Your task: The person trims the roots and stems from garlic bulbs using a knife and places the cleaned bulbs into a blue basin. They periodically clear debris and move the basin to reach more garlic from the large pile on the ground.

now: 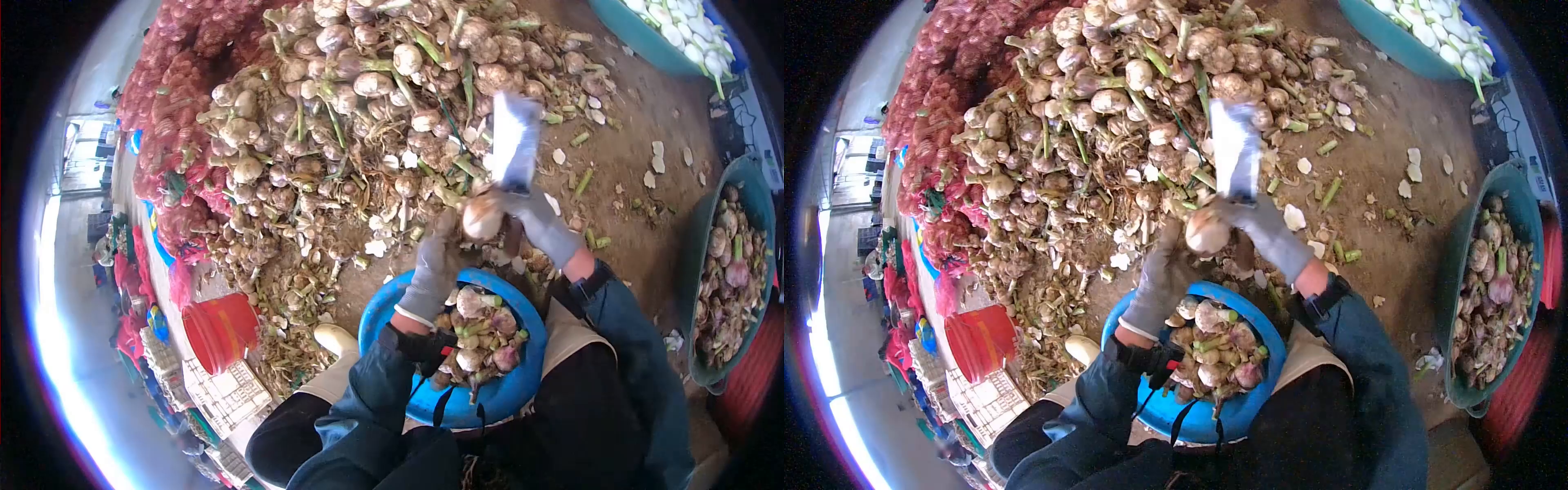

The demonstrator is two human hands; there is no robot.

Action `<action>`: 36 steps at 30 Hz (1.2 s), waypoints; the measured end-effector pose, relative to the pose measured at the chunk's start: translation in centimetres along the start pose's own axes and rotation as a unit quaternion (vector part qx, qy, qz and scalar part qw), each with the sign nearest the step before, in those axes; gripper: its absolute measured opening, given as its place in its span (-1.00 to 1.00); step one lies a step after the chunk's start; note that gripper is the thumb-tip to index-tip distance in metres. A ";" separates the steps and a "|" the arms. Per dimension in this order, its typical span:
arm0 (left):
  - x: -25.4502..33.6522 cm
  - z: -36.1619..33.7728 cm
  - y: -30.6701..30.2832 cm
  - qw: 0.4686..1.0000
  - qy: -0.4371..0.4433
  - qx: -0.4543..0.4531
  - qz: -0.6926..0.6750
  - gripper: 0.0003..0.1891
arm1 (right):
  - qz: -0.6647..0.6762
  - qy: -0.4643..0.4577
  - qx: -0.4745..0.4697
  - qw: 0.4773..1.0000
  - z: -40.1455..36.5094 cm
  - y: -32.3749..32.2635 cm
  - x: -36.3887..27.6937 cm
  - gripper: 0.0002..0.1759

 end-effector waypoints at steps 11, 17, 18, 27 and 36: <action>2.8 -3.0 -1.3 0.817 0.128 -0.161 0.538 -0.65 | -0.711 0.231 -0.054 0.662 1.6 -7.7 2.8 -0.63; 7.3 5.9 -5.7 0.481 0.052 0.249 0.839 -0.48 | -0.562 0.285 0.055 0.775 0.0 -5.9 3.4 -0.45; 7.5 7.8 -6.4 0.464 0.003 0.250 0.850 -0.52 | -0.555 0.291 0.017 0.779 0.8 -6.7 5.5 -0.45; 3.1 7.9 -8.4 0.858 0.123 0.008 0.499 -0.54 | -0.514 0.297 0.078 0.801 1.3 -2.4 3.1 -0.33; 1.9 3.8 -7.3 0.670 0.224 0.033 0.707 -0.57 | -0.573 -0.076 -0.046 0.815 -0.6 2.9 1.2 -0.73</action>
Point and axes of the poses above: each hand's wrist, its own z-axis towards the middle knuckle, its own y-axis out of the palm, x = y × z, the point moved 1 cm from there along z, towards the middle knuckle, and after that the axes turned 8 degrees about z, right-handed, at the moved point
